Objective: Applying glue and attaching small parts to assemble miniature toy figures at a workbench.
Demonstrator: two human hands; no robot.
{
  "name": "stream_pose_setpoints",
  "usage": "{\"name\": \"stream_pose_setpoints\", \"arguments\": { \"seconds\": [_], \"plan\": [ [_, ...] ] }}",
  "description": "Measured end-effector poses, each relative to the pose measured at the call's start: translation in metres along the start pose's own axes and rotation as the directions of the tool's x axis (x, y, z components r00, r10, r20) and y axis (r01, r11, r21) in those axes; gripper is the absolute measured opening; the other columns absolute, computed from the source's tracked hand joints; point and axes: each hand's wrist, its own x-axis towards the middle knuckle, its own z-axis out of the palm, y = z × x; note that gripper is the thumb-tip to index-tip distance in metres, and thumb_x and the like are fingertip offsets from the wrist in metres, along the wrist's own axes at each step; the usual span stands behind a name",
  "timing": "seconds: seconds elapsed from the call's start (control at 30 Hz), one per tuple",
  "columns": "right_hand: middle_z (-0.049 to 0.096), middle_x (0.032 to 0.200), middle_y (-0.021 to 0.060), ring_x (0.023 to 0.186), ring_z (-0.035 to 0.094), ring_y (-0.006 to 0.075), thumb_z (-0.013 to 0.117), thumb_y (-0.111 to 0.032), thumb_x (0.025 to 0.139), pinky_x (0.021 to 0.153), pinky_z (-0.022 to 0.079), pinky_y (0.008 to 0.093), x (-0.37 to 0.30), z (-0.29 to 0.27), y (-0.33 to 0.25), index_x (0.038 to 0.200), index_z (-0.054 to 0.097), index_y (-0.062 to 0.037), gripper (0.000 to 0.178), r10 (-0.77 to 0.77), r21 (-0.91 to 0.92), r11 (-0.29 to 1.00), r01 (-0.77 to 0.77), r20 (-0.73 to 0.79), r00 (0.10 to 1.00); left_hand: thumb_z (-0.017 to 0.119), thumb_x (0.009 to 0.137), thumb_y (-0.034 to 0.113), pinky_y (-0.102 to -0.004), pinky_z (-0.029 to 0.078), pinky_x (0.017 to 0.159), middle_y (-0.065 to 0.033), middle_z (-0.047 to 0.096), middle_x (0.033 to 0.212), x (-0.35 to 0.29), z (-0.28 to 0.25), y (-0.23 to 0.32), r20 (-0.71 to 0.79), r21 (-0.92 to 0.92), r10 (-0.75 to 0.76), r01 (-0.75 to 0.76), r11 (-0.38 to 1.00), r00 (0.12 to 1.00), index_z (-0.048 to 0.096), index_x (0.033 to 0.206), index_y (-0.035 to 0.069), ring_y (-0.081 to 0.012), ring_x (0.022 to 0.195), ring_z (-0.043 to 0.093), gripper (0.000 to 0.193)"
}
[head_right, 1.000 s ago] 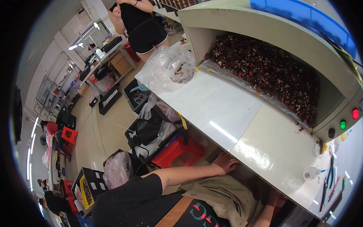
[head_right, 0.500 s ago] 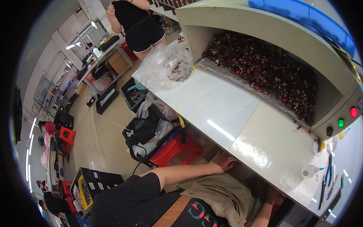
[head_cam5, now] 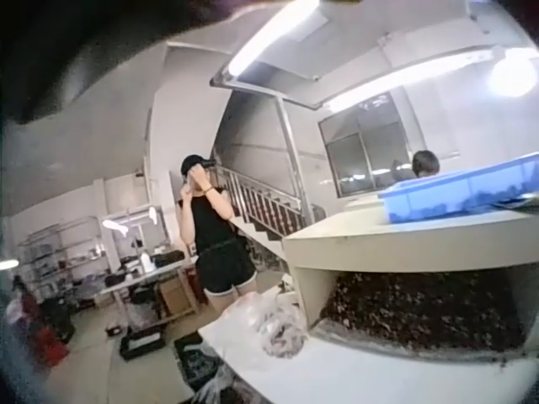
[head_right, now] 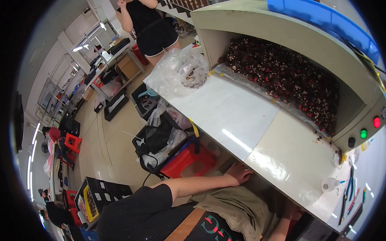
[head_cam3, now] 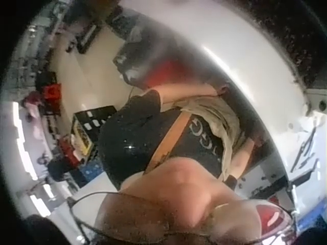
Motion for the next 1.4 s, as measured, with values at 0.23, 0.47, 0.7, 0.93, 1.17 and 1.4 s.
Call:
{"name": "stream_pose_setpoints", "arguments": {
  "seconds": [0.23,0.47,0.7,0.93,1.17,1.4],
  "plan": [
    [0.062,0.108,0.0224,0.096,0.061,0.0407,0.044,-0.05,0.089,0.077,0.051,0.0508,-0.001,0.007,0.002,0.116,0.059,-0.0077,0.053,0.024,-0.044,0.999,-0.029,-0.108,0.994,0.055,0.081,0.024,-0.0423,0.035,0.097,-0.0046,0.061,0.106,0.0,0.005,0.0,-0.014,-0.03,-0.025,0.025,0.999,1.0,0.065,0.099,0.014,-0.0245,0.115,0.048,0.022],
    [0.063,0.105,0.0222,0.096,0.061,0.0405,0.045,-0.051,0.089,0.077,0.051,0.0511,-0.003,-0.001,-0.005,0.113,0.061,-0.0069,0.053,0.03,-0.008,0.999,-0.031,-0.072,0.997,0.055,0.081,0.024,-0.0427,0.035,0.096,-0.0047,0.061,0.106,-0.001,0.001,-0.001,-0.01,-0.037,-0.05,0.05,0.998,0.999,0.065,0.098,0.014,-0.0248,0.115,0.048,0.022],
    [0.062,0.108,0.0206,0.099,0.06,0.0396,0.047,-0.05,0.087,0.078,0.05,0.0514,-0.004,0.0,-0.002,0.116,0.06,-0.0093,0.052,0.058,-0.032,0.998,-0.058,0.026,0.998,0.054,0.082,0.023,-0.0429,0.036,0.095,-0.0047,0.061,0.104,-0.002,0.003,0.001,-0.043,-0.015,-0.021,0.02,1.0,0.999,0.065,0.097,0.014,-0.025,0.113,0.049,0.021],
    [0.06,0.112,0.0199,0.099,0.059,0.0387,0.052,-0.048,0.085,0.078,0.05,0.0503,-0.001,-0.011,-0.008,0.122,0.055,-0.0109,0.052,0.118,0.016,0.993,-0.12,0.073,0.99,0.054,0.082,0.024,-0.0426,0.036,0.095,-0.0047,0.061,0.103,-0.002,0.0,0.004,-0.012,-0.022,-0.046,0.045,0.999,0.999,0.065,0.098,0.015,-0.0237,0.113,0.05,0.022],
    [0.062,0.11,0.0182,0.092,0.063,0.0361,0.052,-0.048,0.086,0.072,0.052,0.0478,-0.005,0.01,0.001,0.121,0.055,-0.0085,0.053,0.046,-0.086,0.995,-0.046,-0.003,0.999,0.053,0.084,0.028,-0.0452,0.037,0.093,-0.0071,0.061,0.109,-0.001,-0.003,0.002,0.027,0.009,-0.007,0.007,1.0,1.0,0.061,0.106,0.017,-0.0271,0.111,0.051,0.026],
    [0.063,0.109,0.017,0.09,0.064,0.0348,0.05,-0.051,0.086,0.072,0.052,0.0469,-0.009,0.007,0.002,0.119,0.058,-0.0078,0.055,-0.061,-0.159,0.986,0.04,-0.125,0.99,0.052,0.083,0.025,-0.0421,0.034,0.097,-0.005,0.06,0.107,0.003,-0.005,0.008,0.042,-0.018,-0.041,0.042,0.999,0.998,0.064,0.101,0.016,-0.0229,0.115,0.048,0.024]
  ]
}}
